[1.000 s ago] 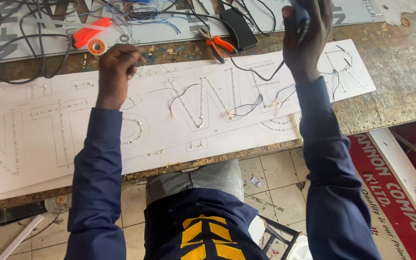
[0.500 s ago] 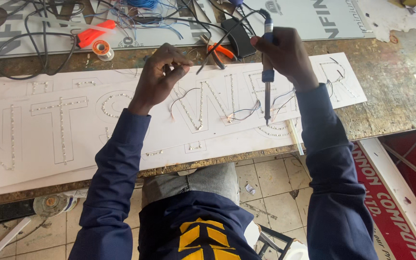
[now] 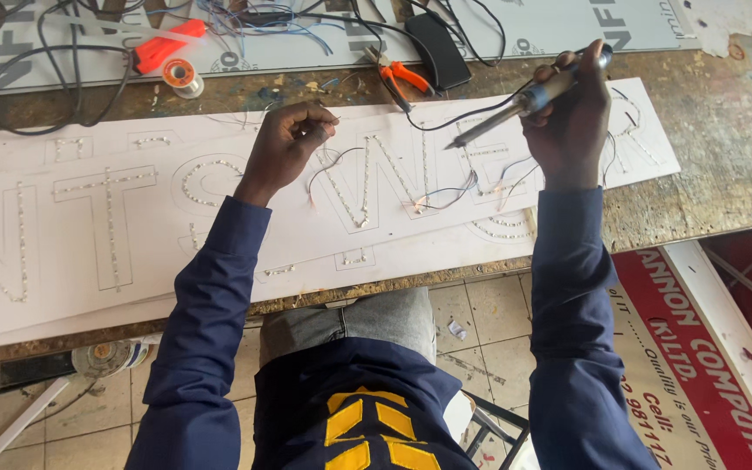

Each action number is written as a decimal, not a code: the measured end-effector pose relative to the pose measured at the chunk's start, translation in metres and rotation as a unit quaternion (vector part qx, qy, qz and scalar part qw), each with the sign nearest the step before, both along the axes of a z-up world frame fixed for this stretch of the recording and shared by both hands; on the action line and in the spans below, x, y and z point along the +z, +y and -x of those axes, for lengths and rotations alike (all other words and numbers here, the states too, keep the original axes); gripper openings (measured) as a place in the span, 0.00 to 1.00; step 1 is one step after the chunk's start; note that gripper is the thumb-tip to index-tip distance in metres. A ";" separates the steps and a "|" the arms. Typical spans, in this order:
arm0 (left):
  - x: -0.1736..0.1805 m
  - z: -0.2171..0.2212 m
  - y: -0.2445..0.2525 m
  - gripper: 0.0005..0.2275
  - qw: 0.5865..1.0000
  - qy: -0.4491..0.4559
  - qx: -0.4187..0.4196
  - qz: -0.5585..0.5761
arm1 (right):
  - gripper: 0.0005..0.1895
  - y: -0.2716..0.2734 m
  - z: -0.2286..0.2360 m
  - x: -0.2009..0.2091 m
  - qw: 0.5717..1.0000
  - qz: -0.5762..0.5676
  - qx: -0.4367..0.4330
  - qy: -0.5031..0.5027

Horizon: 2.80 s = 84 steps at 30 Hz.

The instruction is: The person solders wires to LED strips arranged in letter shapes on a white board. They use a soldering iron and solder wire to connect the wires to the LED strips, working on different letters throughout the clip.

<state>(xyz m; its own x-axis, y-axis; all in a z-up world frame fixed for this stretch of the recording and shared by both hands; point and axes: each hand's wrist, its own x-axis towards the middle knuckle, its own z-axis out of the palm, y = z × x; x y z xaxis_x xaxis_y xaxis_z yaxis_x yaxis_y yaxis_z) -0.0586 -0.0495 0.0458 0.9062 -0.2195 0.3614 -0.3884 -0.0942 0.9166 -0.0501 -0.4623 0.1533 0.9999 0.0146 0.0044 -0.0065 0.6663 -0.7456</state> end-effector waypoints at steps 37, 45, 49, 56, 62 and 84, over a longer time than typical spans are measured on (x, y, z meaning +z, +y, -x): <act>-0.083 0.032 -0.020 0.10 0.974 -0.060 -0.102 -0.194 | 0.21 0.111 -0.025 -0.149 0.981 0.167 -0.103 -0.004; -0.090 0.033 -0.024 0.10 0.972 -0.098 -0.095 -0.192 | 0.18 0.117 -0.014 -0.156 0.960 0.238 -0.149 0.008; -0.088 0.027 -0.021 0.09 0.971 -0.109 -0.110 -0.184 | 0.19 0.117 -0.013 -0.157 0.957 0.245 -0.154 -0.024; -0.085 0.027 -0.016 0.07 0.975 -0.063 -0.112 -0.180 | 0.17 0.114 -0.019 -0.162 0.957 0.214 -0.191 0.041; -0.086 0.025 -0.017 0.09 0.975 -0.067 -0.113 -0.180 | 0.18 0.118 -0.017 -0.158 0.957 0.207 -0.200 0.025; -0.082 0.027 -0.018 0.06 0.975 -0.074 -0.111 -0.176 | 0.18 0.123 -0.016 -0.164 0.950 0.249 -0.189 -0.021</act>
<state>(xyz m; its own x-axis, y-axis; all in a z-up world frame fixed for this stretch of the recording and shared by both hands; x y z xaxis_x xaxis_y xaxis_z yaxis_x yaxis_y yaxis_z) -0.0853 -0.0672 -0.0359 0.7661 -0.5383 0.3513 -0.5606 -0.2922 0.7749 -0.0340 -0.3395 -0.0107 0.9331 -0.3351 0.1306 0.1995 0.1802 -0.9632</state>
